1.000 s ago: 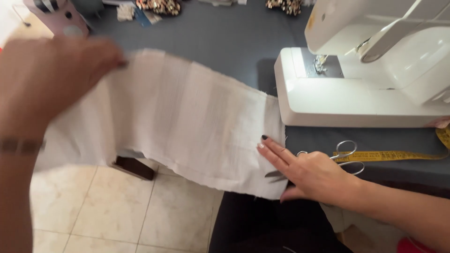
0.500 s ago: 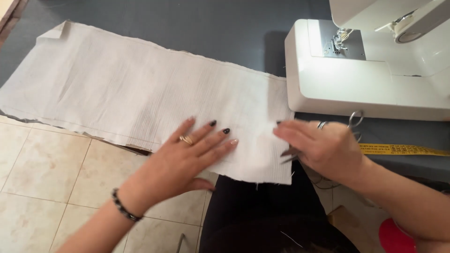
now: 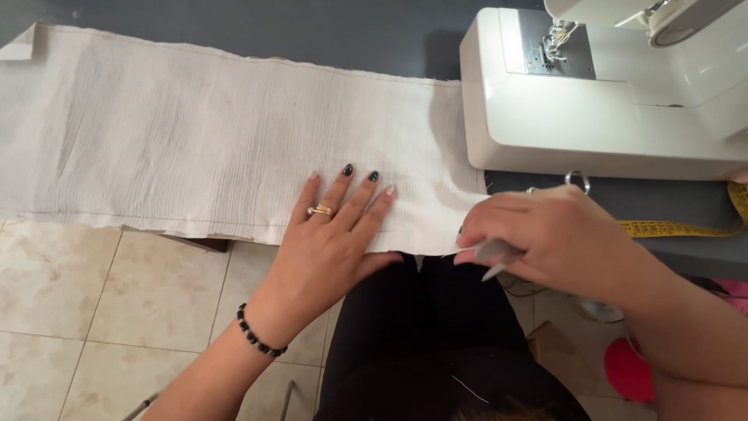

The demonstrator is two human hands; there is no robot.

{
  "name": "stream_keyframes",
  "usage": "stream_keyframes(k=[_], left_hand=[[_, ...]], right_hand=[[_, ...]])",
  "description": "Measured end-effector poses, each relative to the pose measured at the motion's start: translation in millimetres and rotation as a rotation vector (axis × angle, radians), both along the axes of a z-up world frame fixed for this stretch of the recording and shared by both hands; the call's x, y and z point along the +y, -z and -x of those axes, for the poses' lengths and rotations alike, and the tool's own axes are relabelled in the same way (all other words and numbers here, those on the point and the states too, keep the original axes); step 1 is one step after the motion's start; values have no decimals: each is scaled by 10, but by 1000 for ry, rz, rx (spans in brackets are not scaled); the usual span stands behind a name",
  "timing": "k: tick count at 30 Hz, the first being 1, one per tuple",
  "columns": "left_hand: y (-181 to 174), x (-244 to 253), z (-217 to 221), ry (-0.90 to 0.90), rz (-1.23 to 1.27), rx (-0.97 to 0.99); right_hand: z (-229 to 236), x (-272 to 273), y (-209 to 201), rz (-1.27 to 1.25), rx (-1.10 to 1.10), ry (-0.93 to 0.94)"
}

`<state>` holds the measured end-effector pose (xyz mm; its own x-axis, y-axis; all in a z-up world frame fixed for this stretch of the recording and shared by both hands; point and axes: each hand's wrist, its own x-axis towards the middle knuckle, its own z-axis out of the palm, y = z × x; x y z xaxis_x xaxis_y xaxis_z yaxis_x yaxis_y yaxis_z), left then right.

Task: A person uses scissors to cut a piece of white fabric on a work table next to a sewing machine.

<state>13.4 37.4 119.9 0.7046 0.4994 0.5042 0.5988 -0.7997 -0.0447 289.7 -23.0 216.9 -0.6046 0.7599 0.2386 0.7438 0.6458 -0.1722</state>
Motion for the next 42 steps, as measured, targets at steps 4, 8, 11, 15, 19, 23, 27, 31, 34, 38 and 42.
stream_keyframes(k=[4, 8, 11, 15, 19, 23, 27, 31, 34, 38, 42], left_hand=[[-155, -67, -7, 169, 253, -206], [-241, -113, -108, 250, 488, -450], [-299, -82, -214, 204, 523, -503], [-277, -34, -251, 167, 651, -534], [-275, 48, -221, 99, 792, -535], [-309, 66, -250, 40, 859, -524], [-247, 84, -279, 12, 797, -644], [-243, 139, -265, -76, 641, -709], [-233, 247, -253, -98, 607, -762], [-264, 238, -271, -105, 591, -725], [-190, 126, -311, -48, 581, -620]], right_hand=[[-30, 97, -36, 278, 105, 129], [105, 139, 14, 195, 74, 267], [212, 129, 78, 154, 18, 308], [112, 11, 179, -41, -117, 316], [172, -75, 257, -435, -211, 63], [256, -88, 434, -401, -233, 23], [203, -51, 612, -571, -181, 27], [175, -70, 670, -579, -202, 4], [115, -66, 664, -554, -225, 2], [52, -86, 713, -484, -255, -1], [56, -139, 550, -298, -218, 102]])
